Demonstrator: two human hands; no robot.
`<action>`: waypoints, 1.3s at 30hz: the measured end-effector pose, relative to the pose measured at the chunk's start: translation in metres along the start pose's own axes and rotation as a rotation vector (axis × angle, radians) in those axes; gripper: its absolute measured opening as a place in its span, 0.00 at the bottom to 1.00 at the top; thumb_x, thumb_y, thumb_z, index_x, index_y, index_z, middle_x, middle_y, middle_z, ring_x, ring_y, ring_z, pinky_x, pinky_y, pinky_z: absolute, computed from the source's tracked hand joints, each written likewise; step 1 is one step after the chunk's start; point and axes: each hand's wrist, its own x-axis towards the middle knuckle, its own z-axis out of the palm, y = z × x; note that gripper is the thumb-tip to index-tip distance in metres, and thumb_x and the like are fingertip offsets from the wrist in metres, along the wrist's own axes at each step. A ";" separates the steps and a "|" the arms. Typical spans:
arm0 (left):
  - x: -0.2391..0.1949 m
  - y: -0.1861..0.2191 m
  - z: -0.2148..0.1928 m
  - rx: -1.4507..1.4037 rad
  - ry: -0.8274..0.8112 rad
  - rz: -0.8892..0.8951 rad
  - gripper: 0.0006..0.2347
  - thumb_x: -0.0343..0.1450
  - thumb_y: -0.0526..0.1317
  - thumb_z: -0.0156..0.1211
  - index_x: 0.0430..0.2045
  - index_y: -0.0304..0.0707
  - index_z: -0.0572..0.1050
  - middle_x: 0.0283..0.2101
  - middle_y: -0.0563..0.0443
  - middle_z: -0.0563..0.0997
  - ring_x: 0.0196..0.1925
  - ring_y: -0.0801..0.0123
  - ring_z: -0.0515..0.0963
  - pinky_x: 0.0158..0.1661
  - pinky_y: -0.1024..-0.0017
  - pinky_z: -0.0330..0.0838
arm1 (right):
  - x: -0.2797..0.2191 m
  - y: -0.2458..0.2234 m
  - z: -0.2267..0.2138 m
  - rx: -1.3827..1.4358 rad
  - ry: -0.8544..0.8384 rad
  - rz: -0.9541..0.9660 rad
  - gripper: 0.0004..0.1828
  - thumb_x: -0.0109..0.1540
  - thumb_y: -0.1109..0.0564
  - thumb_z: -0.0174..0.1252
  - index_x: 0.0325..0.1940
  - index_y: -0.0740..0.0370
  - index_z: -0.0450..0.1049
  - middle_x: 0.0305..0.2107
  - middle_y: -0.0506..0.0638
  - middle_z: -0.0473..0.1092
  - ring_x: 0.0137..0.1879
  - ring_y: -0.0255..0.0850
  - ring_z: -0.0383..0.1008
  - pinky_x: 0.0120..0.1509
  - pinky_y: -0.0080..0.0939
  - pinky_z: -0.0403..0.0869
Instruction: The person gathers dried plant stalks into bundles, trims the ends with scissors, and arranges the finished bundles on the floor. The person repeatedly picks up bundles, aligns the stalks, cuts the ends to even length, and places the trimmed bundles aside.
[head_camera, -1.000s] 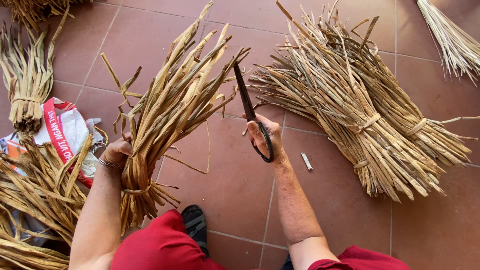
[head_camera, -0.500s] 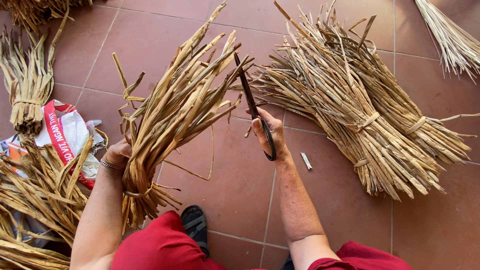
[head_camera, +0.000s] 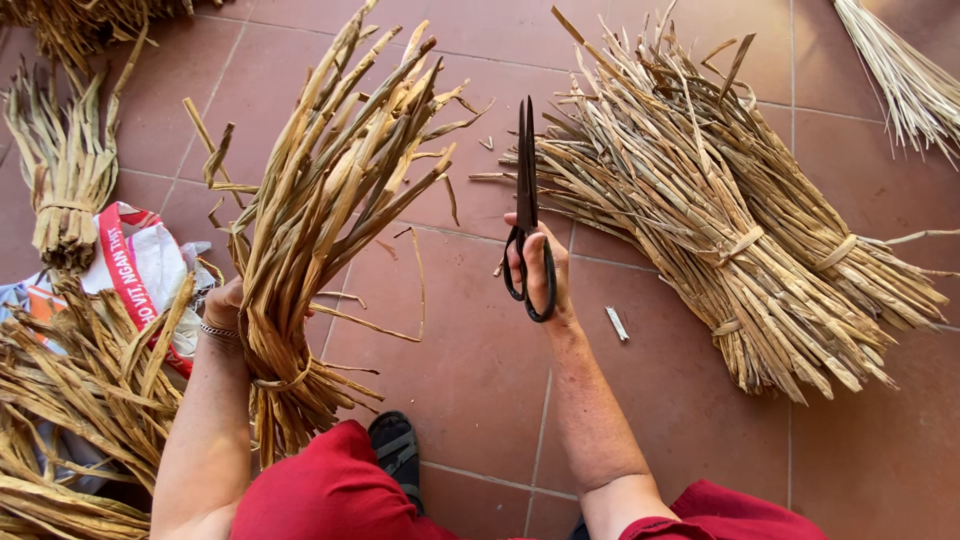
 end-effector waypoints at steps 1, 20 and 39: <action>0.000 0.002 -0.001 -0.007 -0.007 0.000 0.38 0.64 0.43 0.69 0.66 0.14 0.60 0.55 0.14 0.74 0.50 0.27 0.80 0.46 0.42 0.79 | 0.000 0.000 -0.001 0.022 -0.031 0.019 0.45 0.67 0.24 0.44 0.63 0.69 0.69 0.26 0.42 0.65 0.29 0.28 0.63 0.32 0.29 0.64; -0.014 -0.014 -0.033 0.216 0.125 -0.085 0.33 0.62 0.41 0.66 0.61 0.17 0.67 0.47 0.21 0.80 0.43 0.37 0.85 0.44 0.48 0.82 | 0.006 -0.013 0.019 0.035 -0.086 0.049 0.44 0.68 0.25 0.42 0.59 0.70 0.69 0.23 0.41 0.60 0.24 0.27 0.57 0.25 0.29 0.58; -0.007 0.015 0.027 -0.036 0.102 0.122 0.39 0.66 0.53 0.65 0.66 0.20 0.58 0.55 0.22 0.73 0.49 0.35 0.80 0.46 0.42 0.78 | 0.001 0.005 0.012 0.014 -0.118 0.176 0.48 0.64 0.21 0.40 0.63 0.68 0.67 0.27 0.42 0.64 0.29 0.29 0.62 0.30 0.29 0.64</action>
